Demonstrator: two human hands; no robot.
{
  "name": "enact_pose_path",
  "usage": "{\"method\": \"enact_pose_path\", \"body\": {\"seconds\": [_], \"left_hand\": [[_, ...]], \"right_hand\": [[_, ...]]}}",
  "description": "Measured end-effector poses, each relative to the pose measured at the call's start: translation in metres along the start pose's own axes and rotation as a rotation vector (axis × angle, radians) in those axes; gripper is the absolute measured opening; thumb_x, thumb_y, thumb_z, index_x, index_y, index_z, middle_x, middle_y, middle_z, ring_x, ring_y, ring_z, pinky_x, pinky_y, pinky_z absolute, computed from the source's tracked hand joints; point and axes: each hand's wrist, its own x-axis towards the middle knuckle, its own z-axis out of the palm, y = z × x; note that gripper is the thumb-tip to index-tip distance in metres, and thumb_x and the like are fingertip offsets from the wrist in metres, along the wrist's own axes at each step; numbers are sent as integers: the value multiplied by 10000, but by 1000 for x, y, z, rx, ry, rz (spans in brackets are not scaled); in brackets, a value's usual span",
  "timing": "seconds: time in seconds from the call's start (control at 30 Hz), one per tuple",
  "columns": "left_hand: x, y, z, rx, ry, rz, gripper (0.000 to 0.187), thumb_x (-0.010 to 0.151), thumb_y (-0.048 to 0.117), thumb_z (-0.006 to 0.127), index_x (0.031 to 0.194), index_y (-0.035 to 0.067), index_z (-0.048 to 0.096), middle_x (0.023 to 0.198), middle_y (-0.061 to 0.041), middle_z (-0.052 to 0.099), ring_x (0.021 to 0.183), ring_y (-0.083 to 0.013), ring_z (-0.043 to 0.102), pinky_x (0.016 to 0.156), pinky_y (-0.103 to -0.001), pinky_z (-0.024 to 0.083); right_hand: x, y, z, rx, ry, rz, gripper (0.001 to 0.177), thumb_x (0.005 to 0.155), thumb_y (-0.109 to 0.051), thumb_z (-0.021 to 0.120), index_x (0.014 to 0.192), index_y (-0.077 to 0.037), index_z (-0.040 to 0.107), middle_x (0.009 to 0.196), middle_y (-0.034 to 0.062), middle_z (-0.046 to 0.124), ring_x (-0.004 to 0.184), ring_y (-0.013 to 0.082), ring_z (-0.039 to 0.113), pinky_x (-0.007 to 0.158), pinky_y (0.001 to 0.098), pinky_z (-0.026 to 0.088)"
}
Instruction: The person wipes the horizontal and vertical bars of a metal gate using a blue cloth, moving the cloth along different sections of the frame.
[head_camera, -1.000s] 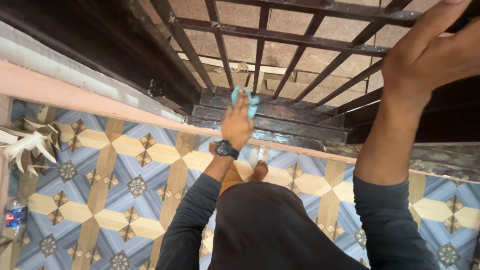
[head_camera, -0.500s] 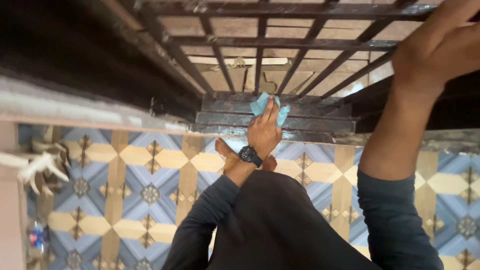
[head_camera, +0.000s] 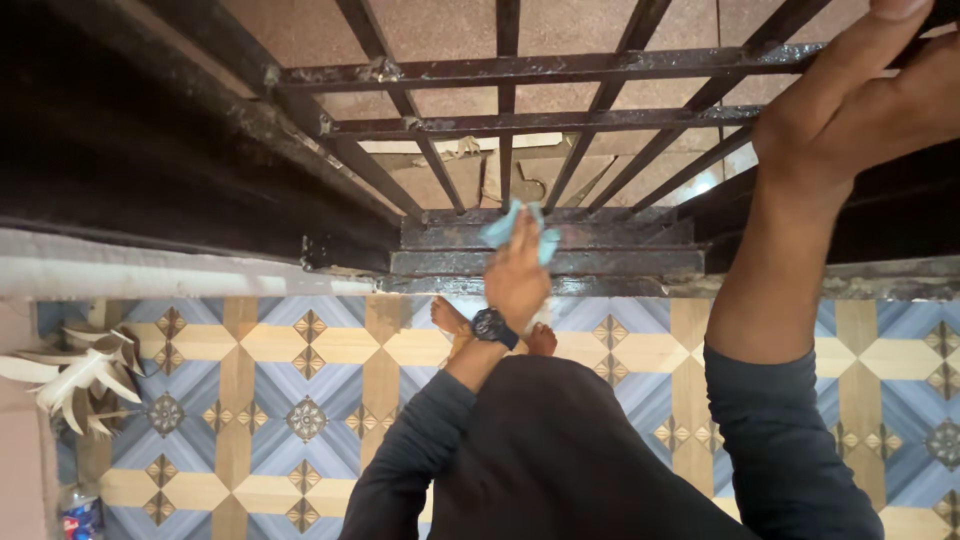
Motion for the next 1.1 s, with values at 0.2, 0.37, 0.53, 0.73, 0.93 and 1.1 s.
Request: {"method": "enact_pose_path", "body": {"seconds": [0.2,0.37,0.53,0.73,0.93,1.1], "left_hand": [[5,6,6,57,-151,-175,808,714,24,612,1502,50,435,1648,-91,375,815,-344,679,680,-433,572],[12,2,12,66,-113,-99,828,706,42,607,1508,22,403,1639,-90,373,790,-343,676,651,-424,567],[-7,-8,-6,114,-136,-44,834,695,47,614,1508,80,432,1642,-64,380,784,-322,697,674,-423,575],[8,-4,-6,127,-160,-69,884,679,36,621,1532,20,389,1643,-90,338,725,-338,688,587,-421,569],[25,-7,-3,111,-247,-4,843,703,39,626,1507,-34,386,1638,-189,319,718,-312,689,608,-397,576],[1,-22,-23,-9,-199,90,818,687,-6,616,1490,35,465,1624,-118,411,780,-326,701,724,-420,573]], "right_hand": [[-23,12,1,-23,-22,99,334,1182,-111,460,901,53,536,749,106,496,660,211,436,611,372,327],[-36,22,-4,-30,-112,193,340,1112,-67,474,814,76,554,646,102,466,555,206,380,535,385,264],[-25,11,-14,-92,-123,120,300,1186,-122,423,1077,71,624,886,154,560,776,298,482,701,417,378],[-12,2,-6,-178,8,63,333,1191,-206,495,979,48,534,839,167,453,769,328,438,744,463,361],[-8,-1,-7,-194,22,43,351,1179,-186,492,908,37,474,801,150,382,732,311,391,718,446,333],[-5,-1,-1,-157,27,32,308,1184,-169,464,985,47,556,821,145,436,750,298,403,707,425,343]]}}
